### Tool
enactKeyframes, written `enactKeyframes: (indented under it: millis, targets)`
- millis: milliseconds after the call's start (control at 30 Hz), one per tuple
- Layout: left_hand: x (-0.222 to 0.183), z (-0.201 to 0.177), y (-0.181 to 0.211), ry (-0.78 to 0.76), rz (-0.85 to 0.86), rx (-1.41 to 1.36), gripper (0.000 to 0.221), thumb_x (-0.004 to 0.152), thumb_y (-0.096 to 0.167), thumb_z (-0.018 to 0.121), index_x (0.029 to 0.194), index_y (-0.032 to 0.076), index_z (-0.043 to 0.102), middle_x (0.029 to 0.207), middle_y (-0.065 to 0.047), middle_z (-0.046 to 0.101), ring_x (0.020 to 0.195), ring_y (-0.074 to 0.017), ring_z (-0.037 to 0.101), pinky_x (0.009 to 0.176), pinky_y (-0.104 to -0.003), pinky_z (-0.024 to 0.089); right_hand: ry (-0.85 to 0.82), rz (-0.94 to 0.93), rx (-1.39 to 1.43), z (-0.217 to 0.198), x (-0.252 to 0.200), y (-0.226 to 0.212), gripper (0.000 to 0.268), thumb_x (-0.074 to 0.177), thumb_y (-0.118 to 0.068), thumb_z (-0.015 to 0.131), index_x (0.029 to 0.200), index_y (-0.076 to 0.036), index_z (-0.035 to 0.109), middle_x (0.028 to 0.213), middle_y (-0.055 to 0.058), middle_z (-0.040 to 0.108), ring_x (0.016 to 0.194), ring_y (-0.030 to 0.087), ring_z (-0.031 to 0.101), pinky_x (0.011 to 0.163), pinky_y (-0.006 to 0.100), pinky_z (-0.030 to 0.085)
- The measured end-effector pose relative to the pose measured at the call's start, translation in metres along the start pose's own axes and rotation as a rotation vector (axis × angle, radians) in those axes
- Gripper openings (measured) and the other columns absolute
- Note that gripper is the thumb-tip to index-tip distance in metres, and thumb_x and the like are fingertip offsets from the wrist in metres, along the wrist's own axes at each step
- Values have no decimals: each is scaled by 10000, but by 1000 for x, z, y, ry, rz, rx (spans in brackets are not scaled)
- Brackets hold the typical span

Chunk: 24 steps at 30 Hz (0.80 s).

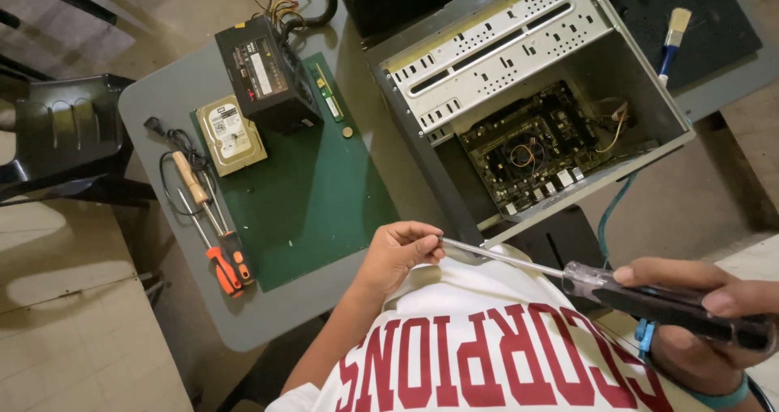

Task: Reinstalling a motherboard into a computer case by positioning it and securing it with screws using a screwdriver.

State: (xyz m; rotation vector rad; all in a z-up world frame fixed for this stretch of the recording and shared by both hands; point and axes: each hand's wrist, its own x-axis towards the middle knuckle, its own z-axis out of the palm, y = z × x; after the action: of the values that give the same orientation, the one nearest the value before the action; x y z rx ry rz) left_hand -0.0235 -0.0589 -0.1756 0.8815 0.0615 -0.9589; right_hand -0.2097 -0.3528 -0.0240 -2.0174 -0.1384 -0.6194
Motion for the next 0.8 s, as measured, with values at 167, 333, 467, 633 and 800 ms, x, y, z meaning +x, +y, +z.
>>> enactKeyframes:
  millis: [167,333,467,633,800]
  targets:
    - [1,-1,1,-12,-10,-16,194,873,63,769,1037,-38,748,877,-181,759,758,-227,746,704,-315,656,1,-47,-39,-10,-15,16,300,976,-240,495,1224,-174,341,1106,259,656,790,239,769,556,248,629]
    - [4,1,-9,17,-41,-14,206,865,54,772,1044,-42,740,858,-177,753,756,-225,749,689,-305,659,-35,-53,-151,-14,-16,14,275,988,-284,536,1211,-191,405,1154,45,650,898,88,715,694,179,623]
    - [2,10,-1,43,7,49,216,844,96,796,1017,-25,750,814,-171,751,736,-224,735,709,-306,652,-56,-36,32,-3,0,-1,296,966,-246,499,1225,-260,354,1137,217,680,994,305,750,850,370,668]
    - [4,9,-8,82,102,65,196,846,91,799,1002,-17,750,836,-154,744,743,-230,719,725,-333,652,-119,90,-24,-10,-1,-5,292,949,-240,533,1162,-248,334,1170,158,701,995,238,781,794,291,648]
    - [1,11,-9,96,105,54,187,835,66,802,994,-19,749,891,-148,755,775,-230,736,742,-334,659,-85,-2,-17,-12,-4,13,331,939,-320,555,1195,-267,351,1148,176,697,641,78,731,580,188,576]
